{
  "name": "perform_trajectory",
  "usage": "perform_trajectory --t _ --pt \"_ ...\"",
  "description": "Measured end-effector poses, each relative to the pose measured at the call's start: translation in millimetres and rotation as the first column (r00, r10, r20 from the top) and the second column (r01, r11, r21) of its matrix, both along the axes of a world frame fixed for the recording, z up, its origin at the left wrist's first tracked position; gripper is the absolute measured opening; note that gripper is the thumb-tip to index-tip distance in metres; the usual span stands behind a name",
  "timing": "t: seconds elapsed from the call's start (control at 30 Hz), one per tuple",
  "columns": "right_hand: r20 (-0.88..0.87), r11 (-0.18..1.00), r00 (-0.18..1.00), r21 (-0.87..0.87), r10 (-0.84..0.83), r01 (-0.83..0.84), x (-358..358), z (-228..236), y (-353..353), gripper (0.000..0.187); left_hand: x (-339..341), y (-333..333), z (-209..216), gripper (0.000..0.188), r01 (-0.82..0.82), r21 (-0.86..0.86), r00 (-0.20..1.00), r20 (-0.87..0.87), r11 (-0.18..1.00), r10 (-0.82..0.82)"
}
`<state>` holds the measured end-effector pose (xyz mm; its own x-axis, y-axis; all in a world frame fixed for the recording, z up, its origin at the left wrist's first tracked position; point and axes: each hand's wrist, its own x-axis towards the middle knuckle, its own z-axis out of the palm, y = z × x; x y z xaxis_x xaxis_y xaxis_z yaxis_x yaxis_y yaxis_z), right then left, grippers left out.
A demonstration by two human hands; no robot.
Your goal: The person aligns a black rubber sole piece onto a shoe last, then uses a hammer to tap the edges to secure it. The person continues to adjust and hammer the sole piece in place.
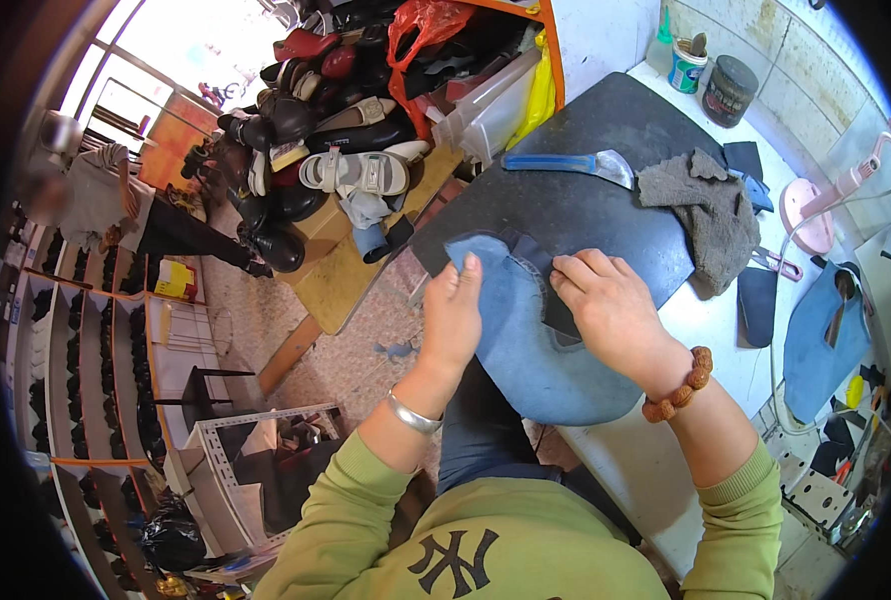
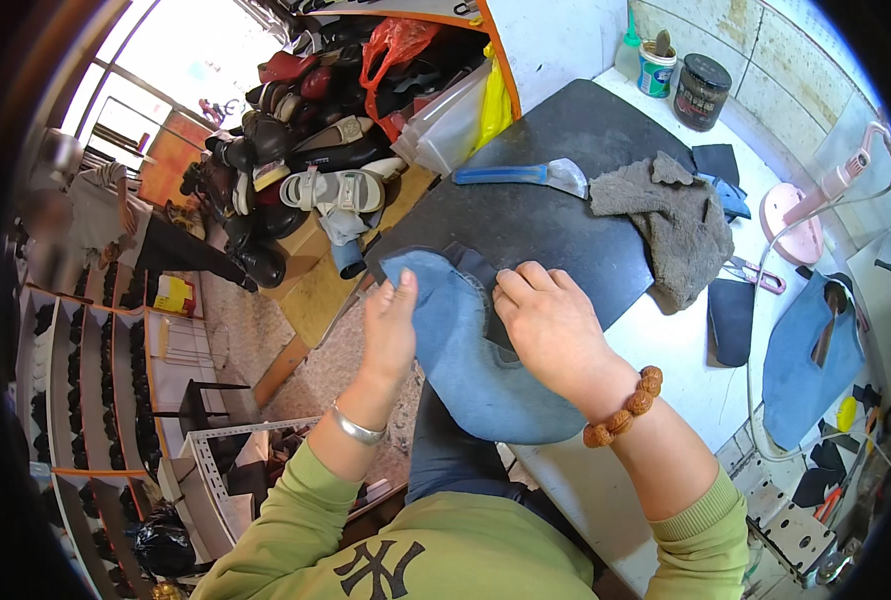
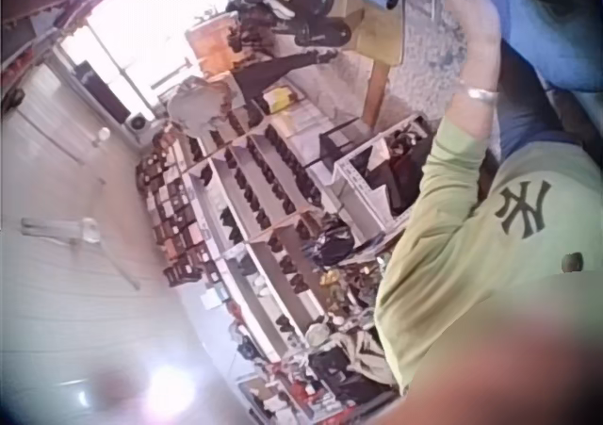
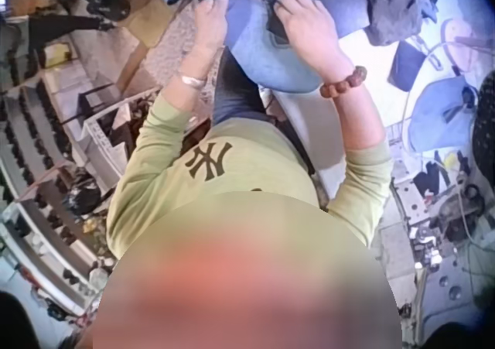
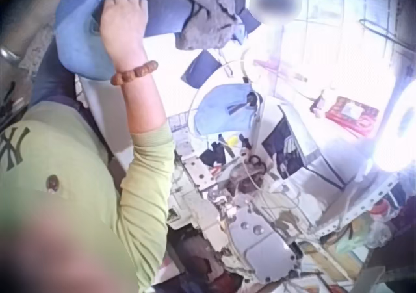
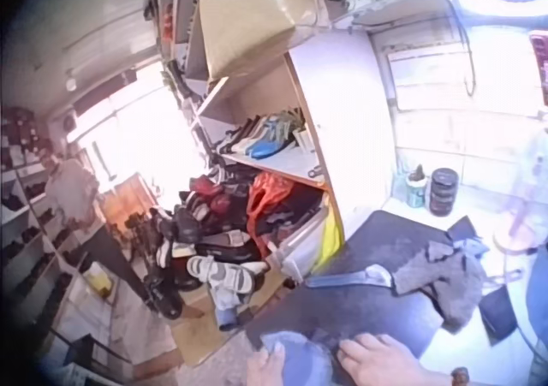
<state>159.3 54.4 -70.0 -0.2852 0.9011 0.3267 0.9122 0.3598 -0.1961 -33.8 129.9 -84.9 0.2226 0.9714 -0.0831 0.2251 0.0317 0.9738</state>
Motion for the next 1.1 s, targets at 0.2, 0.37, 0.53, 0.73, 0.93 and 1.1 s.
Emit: perform_trajectory --t 0.2,0.37,0.53,0.73,0.93,1.1 --pt "-0.073 1.000 0.997 0.014 -0.023 0.024 0 -4 -3 0.030 -3 -7 -1 0.031 0.024 -0.064 0.998 -0.056 0.998 -0.027" --pt "-0.143 0.999 0.989 0.015 -0.033 0.035 1 -7 -3 0.031 -3 -13 -3 0.033 0.382 0.402 0.879 -0.437 0.832 -0.192" --pt "-0.198 0.999 0.979 0.012 -0.042 0.045 1 -9 -2 0.033 -2 -10 -6 0.059 0.576 0.462 0.734 -0.655 0.674 -0.177" --pt "-0.276 0.998 0.960 0.005 -0.054 0.057 2 -13 -2 0.034 0 -11 -6 0.057 0.555 0.434 0.738 -0.650 0.709 -0.180" --pt "-0.349 0.999 0.936 -0.006 -0.049 0.050 6 -14 -1 0.032 0 -8 -4 0.058 0.588 0.420 0.703 -0.688 0.691 -0.181" --pt "-0.356 0.999 0.934 0.013 -0.039 0.047 8 -13 -1 0.029 3 -9 -5 0.059 0.598 0.432 0.688 -0.710 0.675 -0.154"
